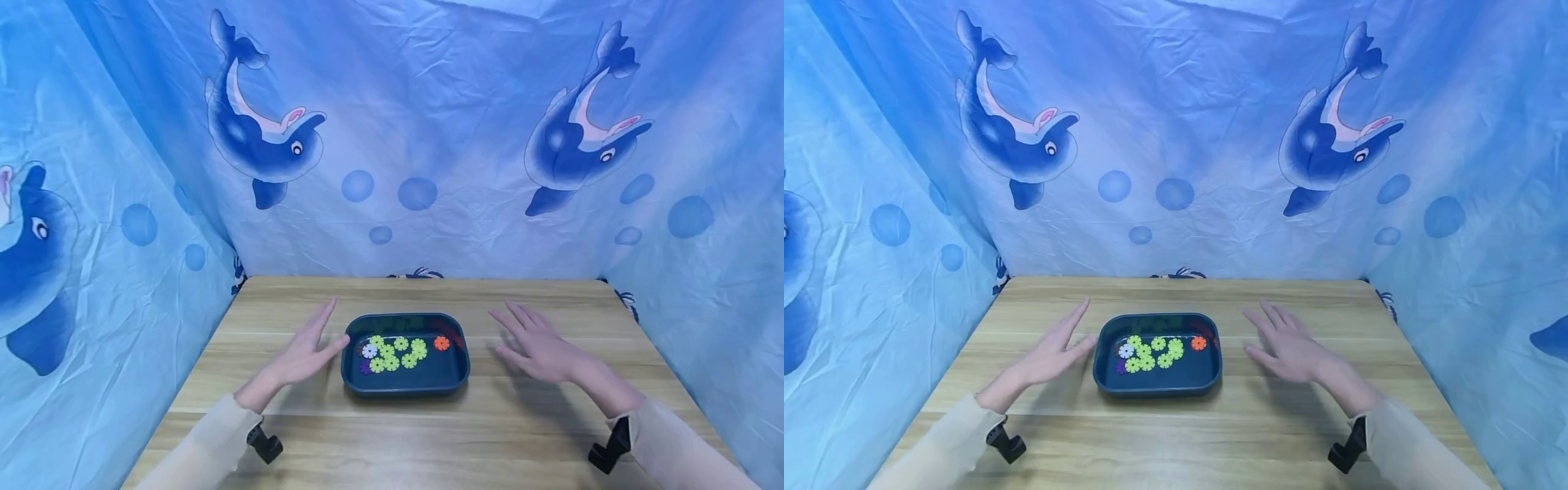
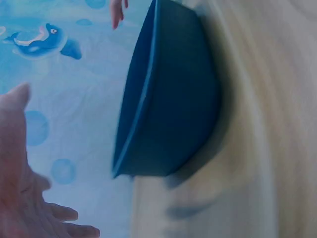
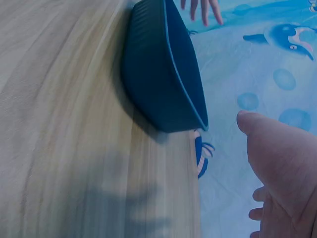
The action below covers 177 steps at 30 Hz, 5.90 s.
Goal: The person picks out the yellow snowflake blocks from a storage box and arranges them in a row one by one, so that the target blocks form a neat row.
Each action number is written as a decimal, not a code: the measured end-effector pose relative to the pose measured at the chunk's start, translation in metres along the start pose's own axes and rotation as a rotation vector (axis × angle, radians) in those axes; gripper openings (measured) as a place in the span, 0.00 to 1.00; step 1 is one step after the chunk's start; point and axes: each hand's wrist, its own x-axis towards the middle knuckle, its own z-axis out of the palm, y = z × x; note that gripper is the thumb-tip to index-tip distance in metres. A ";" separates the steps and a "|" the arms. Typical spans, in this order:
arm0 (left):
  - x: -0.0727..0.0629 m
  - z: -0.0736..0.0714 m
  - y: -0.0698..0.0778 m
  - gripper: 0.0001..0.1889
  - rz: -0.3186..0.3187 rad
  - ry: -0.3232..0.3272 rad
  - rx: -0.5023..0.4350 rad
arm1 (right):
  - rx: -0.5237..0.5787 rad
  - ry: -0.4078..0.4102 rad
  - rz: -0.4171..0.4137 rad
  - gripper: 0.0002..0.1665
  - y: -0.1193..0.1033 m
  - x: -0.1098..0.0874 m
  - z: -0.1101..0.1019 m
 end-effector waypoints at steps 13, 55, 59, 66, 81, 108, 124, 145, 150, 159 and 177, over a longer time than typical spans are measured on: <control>0.011 0.044 -0.004 0.50 -0.053 0.027 -0.283 | 0.081 -0.033 -0.071 0.42 -0.032 0.047 0.001; 0.003 0.075 -0.002 0.77 -0.108 0.045 -0.187 | -0.081 -0.180 -0.229 0.14 -0.095 0.134 0.087; 0.006 0.072 -0.002 0.78 -0.097 0.025 -0.140 | -0.100 -0.166 -0.223 0.12 -0.094 0.136 0.088; 0.020 0.057 -0.002 0.84 0.023 -0.004 0.028 | -0.086 -0.166 -0.211 0.11 -0.092 0.140 0.086; 0.038 0.052 -0.001 0.85 0.042 -0.080 0.101 | -0.012 -0.027 -0.216 0.14 -0.079 0.132 0.059; 0.040 0.054 -0.001 0.85 0.018 -0.099 0.066 | 0.002 0.058 -0.060 0.11 -0.009 0.090 0.023; 0.038 0.056 -0.003 0.85 -0.012 -0.122 0.040 | 0.036 -0.040 -0.015 0.12 -0.003 0.083 0.043; 0.037 0.056 -0.004 0.84 -0.015 -0.118 0.017 | -0.020 -0.087 -0.010 0.07 0.002 0.083 0.068; 0.036 0.057 -0.005 0.84 -0.017 -0.115 0.016 | -0.033 -0.078 -0.022 0.08 -0.001 0.082 0.068; 0.038 0.059 -0.007 0.84 -0.013 -0.116 0.021 | -0.043 -0.101 -0.001 0.08 -0.002 0.081 0.067; 0.039 0.058 -0.005 0.84 -0.006 -0.103 0.029 | 0.032 0.111 -0.014 0.11 0.000 0.092 0.040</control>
